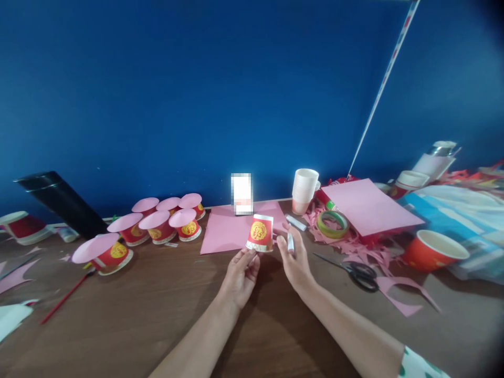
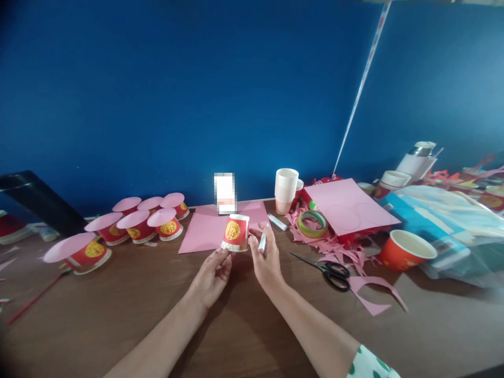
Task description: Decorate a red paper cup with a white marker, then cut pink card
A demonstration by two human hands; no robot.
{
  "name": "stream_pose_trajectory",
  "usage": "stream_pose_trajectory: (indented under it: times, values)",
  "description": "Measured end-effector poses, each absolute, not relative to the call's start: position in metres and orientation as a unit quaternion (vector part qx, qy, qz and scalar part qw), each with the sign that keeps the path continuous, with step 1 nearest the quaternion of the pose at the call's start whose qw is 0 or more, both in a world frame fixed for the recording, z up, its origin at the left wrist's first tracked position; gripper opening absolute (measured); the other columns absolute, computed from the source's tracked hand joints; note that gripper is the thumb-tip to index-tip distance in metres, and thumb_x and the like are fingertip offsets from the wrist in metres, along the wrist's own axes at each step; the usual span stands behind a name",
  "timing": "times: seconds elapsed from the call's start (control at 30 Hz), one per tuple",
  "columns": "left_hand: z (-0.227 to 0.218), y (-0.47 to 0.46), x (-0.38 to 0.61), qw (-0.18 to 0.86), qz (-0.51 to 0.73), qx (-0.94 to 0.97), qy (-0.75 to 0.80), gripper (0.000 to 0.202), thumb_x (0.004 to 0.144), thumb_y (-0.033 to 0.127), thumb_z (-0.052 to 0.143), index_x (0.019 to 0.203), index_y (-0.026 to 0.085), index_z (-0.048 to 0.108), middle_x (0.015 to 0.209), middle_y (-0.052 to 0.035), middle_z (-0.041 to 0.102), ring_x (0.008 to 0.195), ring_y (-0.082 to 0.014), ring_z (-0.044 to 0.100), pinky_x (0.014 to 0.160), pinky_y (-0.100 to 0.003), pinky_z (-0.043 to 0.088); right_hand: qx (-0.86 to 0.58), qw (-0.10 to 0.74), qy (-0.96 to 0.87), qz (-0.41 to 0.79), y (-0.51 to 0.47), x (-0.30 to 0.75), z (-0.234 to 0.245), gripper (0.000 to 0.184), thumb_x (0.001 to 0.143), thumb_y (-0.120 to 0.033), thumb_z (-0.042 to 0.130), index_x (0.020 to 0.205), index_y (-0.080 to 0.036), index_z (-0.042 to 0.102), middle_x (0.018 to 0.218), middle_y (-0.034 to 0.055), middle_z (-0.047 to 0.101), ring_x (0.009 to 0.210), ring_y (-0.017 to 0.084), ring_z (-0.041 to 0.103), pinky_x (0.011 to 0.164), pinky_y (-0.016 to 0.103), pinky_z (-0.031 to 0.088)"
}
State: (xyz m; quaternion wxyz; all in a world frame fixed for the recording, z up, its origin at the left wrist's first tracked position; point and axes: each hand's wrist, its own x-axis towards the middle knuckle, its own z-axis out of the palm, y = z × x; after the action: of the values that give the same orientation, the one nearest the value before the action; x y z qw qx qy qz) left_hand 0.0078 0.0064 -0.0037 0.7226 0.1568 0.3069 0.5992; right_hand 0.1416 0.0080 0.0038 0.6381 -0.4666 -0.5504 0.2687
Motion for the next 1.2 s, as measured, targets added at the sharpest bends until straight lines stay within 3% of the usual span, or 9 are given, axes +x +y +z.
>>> stream_pose_trajectory:
  times: [0.13, 0.4, 0.57, 0.9, 1.07, 1.2]
  values:
    - [-0.003, 0.006, 0.008, 0.737, 0.594, 0.127, 0.296, 0.009, 0.067, 0.004, 0.066, 0.071, 0.011, 0.062, 0.071, -0.0013, 0.065, 0.065, -0.0077, 0.063, 0.056, -0.010, 0.053, -0.446, 0.647, -0.505, 0.357, 0.011, 0.139, 0.000, 0.043, 0.083, -0.035, 0.052, 0.122, -0.020, 0.041, 0.111, 0.0118, 0.060, 0.097, 0.021, 0.060, 0.079, 0.037, 0.052]
    - [-0.001, 0.001, 0.009, 0.742, 0.574, 0.180, 0.297, 0.013, 0.068, 0.011, 0.068, 0.080, 0.012, 0.064, 0.081, -0.0030, 0.067, 0.071, -0.0084, 0.064, 0.061, -0.011, 0.053, -0.439, 0.617, -0.524, 0.389, 0.012, 0.137, -0.003, 0.049, 0.078, -0.034, 0.058, 0.121, -0.018, 0.041, 0.107, 0.0098, 0.060, 0.091, 0.020, 0.061, 0.073, 0.031, 0.053]
    - [0.000, -0.004, 0.014, 0.745, 0.537, 0.244, 0.312, 0.018, 0.070, 0.023, 0.068, 0.085, 0.013, 0.064, 0.091, -0.0066, 0.068, 0.087, -0.0147, 0.064, 0.066, -0.015, 0.052, -0.515, 0.606, -0.519, 0.314, 0.013, 0.139, -0.006, 0.056, 0.075, -0.038, 0.060, 0.122, -0.015, 0.041, 0.112, 0.0126, 0.056, 0.087, 0.020, 0.061, 0.070, 0.030, 0.054]
    - [-0.004, 0.000, 0.014, 0.707, 0.571, 0.263, 0.324, 0.018, 0.069, 0.021, 0.069, 0.084, 0.012, 0.064, 0.087, -0.0061, 0.067, 0.078, -0.0104, 0.063, 0.067, -0.016, 0.051, -0.513, 0.619, -0.515, 0.297, 0.013, 0.137, -0.008, 0.059, 0.075, -0.036, 0.061, 0.126, -0.018, 0.037, 0.112, 0.0114, 0.056, 0.091, 0.021, 0.060, 0.071, 0.033, 0.054]
    - [-0.008, 0.006, 0.011, 0.675, 0.601, 0.251, 0.347, 0.017, 0.067, 0.021, 0.070, 0.080, 0.011, 0.064, 0.082, -0.0055, 0.067, 0.076, -0.0103, 0.062, 0.066, -0.016, 0.051, -0.486, 0.644, -0.563, 0.179, 0.007, 0.141, 0.001, 0.040, 0.086, -0.025, 0.047, 0.125, -0.022, 0.038, 0.111, 0.0102, 0.055, 0.098, 0.020, 0.057, 0.080, 0.037, 0.050]
    - [-0.006, 0.006, 0.011, 0.670, 0.606, 0.263, 0.339, 0.017, 0.068, 0.022, 0.070, 0.079, 0.011, 0.064, 0.078, -0.0046, 0.066, 0.073, -0.0088, 0.061, 0.068, -0.017, 0.050, -0.449, 0.624, -0.628, 0.119, -0.004, 0.139, 0.006, 0.037, 0.089, -0.020, 0.038, 0.126, -0.021, 0.037, 0.106, 0.0103, 0.057, 0.093, 0.019, 0.058, 0.077, 0.035, 0.050]
